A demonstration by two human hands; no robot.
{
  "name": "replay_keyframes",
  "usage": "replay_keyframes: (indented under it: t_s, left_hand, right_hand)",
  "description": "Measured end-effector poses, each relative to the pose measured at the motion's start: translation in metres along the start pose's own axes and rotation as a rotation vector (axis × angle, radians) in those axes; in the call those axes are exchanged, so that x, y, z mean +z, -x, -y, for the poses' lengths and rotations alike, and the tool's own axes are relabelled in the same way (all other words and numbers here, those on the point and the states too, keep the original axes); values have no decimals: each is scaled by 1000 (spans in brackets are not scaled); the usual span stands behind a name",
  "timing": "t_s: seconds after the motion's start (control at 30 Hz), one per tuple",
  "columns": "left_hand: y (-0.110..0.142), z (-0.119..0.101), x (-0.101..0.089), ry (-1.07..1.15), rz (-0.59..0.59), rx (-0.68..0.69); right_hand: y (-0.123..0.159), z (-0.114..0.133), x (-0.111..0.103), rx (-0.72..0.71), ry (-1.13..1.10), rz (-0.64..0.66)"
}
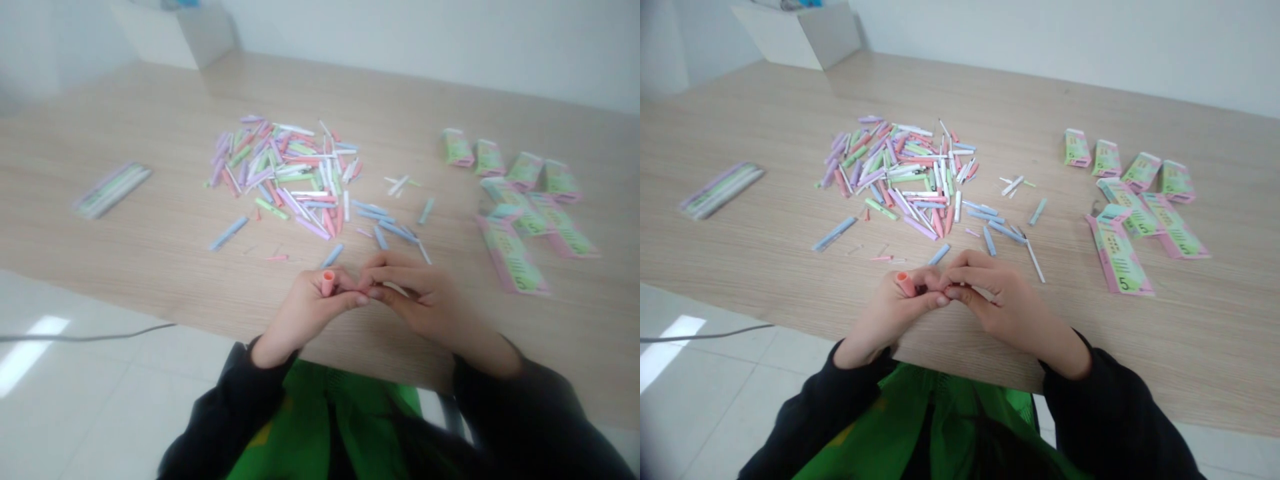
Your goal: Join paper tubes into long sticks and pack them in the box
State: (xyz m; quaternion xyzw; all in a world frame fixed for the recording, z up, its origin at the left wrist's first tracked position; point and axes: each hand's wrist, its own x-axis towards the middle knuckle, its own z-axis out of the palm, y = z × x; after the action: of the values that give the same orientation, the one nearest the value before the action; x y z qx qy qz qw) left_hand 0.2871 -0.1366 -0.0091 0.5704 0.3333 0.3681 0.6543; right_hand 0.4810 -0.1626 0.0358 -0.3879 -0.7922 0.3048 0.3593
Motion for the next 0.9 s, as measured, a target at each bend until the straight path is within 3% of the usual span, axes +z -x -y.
replay_keyframes:
  t_s: [0.17,0.33,0.57,0.9]
  left_hand:
    - [-1,-3,4,29,26,-4]
    - [-2,-2,6,-4,-23,-19]
    - [6,1,9,404,166,-125]
    - [6,0,2,252,264,0]
  right_hand:
    - [10,-2,10,-33,69,-144]
    - [16,1,10,-74,152,-252]
    - [-2,21,-8,28,248,-471]
    - [-10,19,0,-3,182,-257]
